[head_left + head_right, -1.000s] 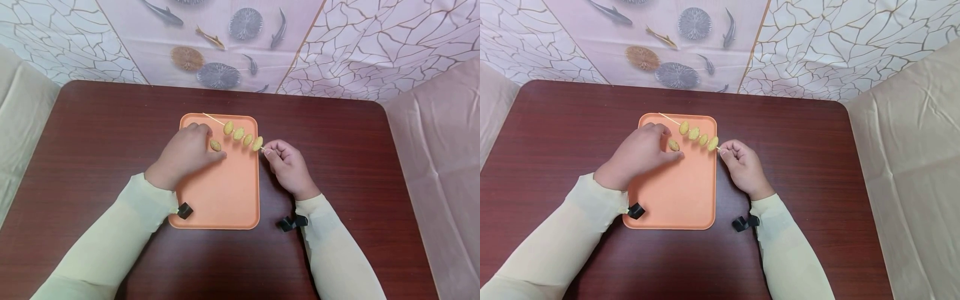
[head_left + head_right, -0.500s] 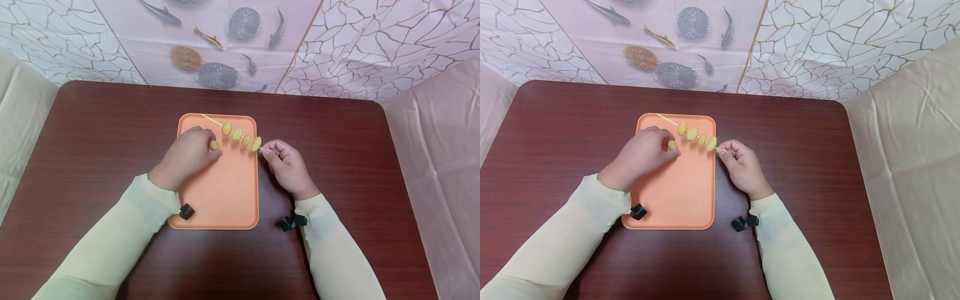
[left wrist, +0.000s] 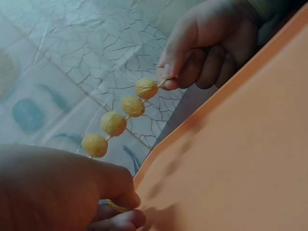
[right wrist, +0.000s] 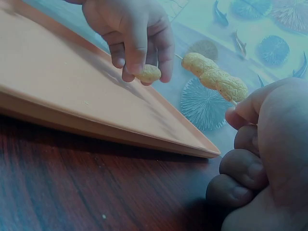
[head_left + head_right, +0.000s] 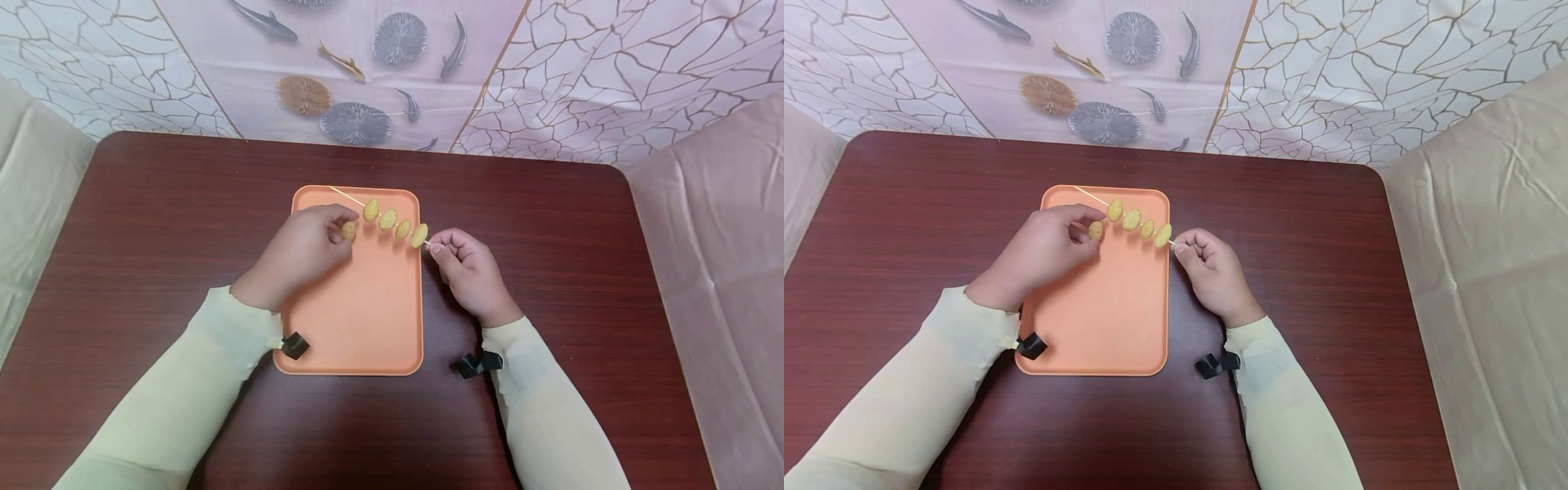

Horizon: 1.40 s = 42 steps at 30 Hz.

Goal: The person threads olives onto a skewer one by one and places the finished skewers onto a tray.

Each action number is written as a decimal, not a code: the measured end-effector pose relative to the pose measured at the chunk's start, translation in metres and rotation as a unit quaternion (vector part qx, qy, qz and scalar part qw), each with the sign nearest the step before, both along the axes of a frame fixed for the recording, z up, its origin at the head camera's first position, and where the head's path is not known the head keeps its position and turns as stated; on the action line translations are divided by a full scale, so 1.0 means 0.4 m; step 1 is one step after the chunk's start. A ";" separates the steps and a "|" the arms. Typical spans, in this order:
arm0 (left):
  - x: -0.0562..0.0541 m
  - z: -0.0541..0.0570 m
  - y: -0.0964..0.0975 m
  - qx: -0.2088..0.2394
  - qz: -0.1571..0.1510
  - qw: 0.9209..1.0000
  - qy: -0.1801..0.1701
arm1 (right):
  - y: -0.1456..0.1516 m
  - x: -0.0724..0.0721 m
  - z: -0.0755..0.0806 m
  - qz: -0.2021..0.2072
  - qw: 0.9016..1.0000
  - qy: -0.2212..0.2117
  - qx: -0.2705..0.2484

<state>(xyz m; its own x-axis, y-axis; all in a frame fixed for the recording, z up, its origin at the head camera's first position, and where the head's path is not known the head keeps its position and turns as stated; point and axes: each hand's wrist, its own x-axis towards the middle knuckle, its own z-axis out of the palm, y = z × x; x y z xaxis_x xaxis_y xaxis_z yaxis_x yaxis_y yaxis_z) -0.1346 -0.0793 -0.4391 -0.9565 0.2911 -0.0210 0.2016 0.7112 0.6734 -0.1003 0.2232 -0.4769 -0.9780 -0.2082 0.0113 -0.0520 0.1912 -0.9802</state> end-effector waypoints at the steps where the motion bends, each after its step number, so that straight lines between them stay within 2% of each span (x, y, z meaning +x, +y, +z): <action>1: 0.000 -0.002 -0.006 0.013 0.011 1.000 -0.009 | -0.001 0.000 0.000 0.000 1.000 0.000 0.000; 6: -0.006 -0.007 -0.036 0.076 0.071 0.993 -0.047 | -0.005 -0.002 -0.001 0.001 1.000 -0.002 -0.003; 11: -0.017 -0.010 -0.059 0.136 0.116 0.983 -0.045 | -0.007 -0.001 -0.002 0.003 1.000 -0.003 -0.003; 21: -0.025 -0.013 -0.068 0.233 0.151 0.960 -0.026 | -0.004 0.004 -0.006 0.001 1.000 -0.009 0.002; 29: -0.031 -0.014 -0.070 0.279 0.186 0.942 -0.021 | -0.003 0.007 0.000 0.004 1.000 -0.013 0.006; 33: -0.032 -0.014 -0.068 0.287 0.191 0.939 -0.019 | -0.001 0.006 0.001 0.006 1.000 -0.011 0.008; 38: -0.034 -0.020 -0.068 0.278 0.192 0.941 -0.010 | -0.001 0.003 0.002 0.007 1.000 -0.010 0.003; 42: -0.034 -0.024 -0.069 0.272 0.192 0.943 0.009 | -0.004 0.002 0.003 0.007 1.000 -0.009 0.003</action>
